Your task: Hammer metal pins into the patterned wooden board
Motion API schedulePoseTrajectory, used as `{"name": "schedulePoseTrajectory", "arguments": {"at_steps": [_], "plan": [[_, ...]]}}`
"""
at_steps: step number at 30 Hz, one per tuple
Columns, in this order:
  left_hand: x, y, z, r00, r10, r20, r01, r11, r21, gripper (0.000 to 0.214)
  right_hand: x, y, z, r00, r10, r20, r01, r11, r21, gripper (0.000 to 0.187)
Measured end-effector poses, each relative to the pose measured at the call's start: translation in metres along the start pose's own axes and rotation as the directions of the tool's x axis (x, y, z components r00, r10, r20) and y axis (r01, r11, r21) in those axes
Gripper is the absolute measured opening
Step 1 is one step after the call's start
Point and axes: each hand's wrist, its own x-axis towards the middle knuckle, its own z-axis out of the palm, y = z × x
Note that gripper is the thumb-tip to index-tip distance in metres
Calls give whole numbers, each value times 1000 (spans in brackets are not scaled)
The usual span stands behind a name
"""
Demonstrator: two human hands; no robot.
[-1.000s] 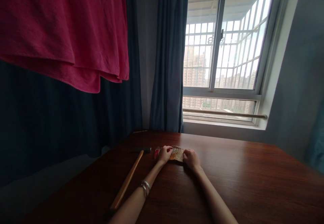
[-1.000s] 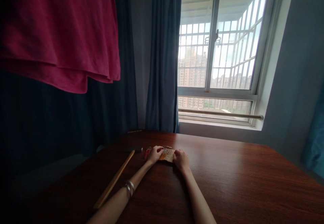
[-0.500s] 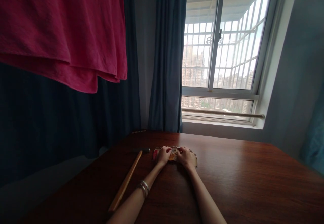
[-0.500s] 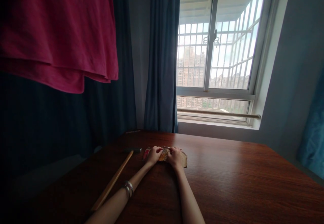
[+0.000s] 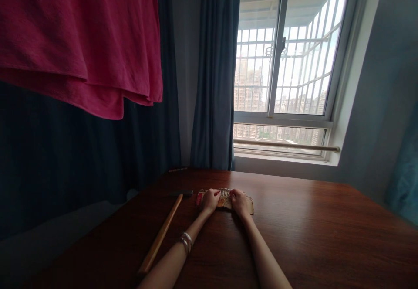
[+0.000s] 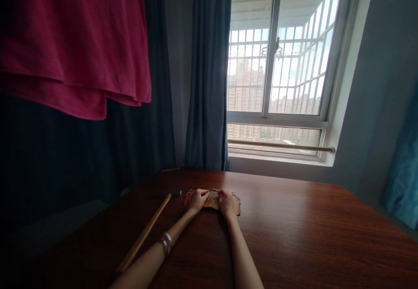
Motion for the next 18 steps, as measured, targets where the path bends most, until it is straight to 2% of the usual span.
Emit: {"name": "schedulePoseTrajectory", "arguments": {"at_steps": [9, 14, 16, 18], "plan": [[6, -12, 9, 998, -11, -56, 5, 996, -93, 26, 6, 3, -2, 997, 74, 24, -77, 977, 200, 26], [8, -9, 4, 995, -55, -80, 37, 976, -215, 27, 10, 5, -11, 995, 77, 66, -93, 952, 293, 29], [11, -5, -3, 992, -127, -19, 117, 951, -286, 28, 10, 6, -18, 993, 67, 100, -95, 944, 316, 30], [15, -1, -13, 979, -177, 99, 200, 924, -325, 28, 9, 7, -26, 991, 52, 125, -91, 938, 335, 30]]}}
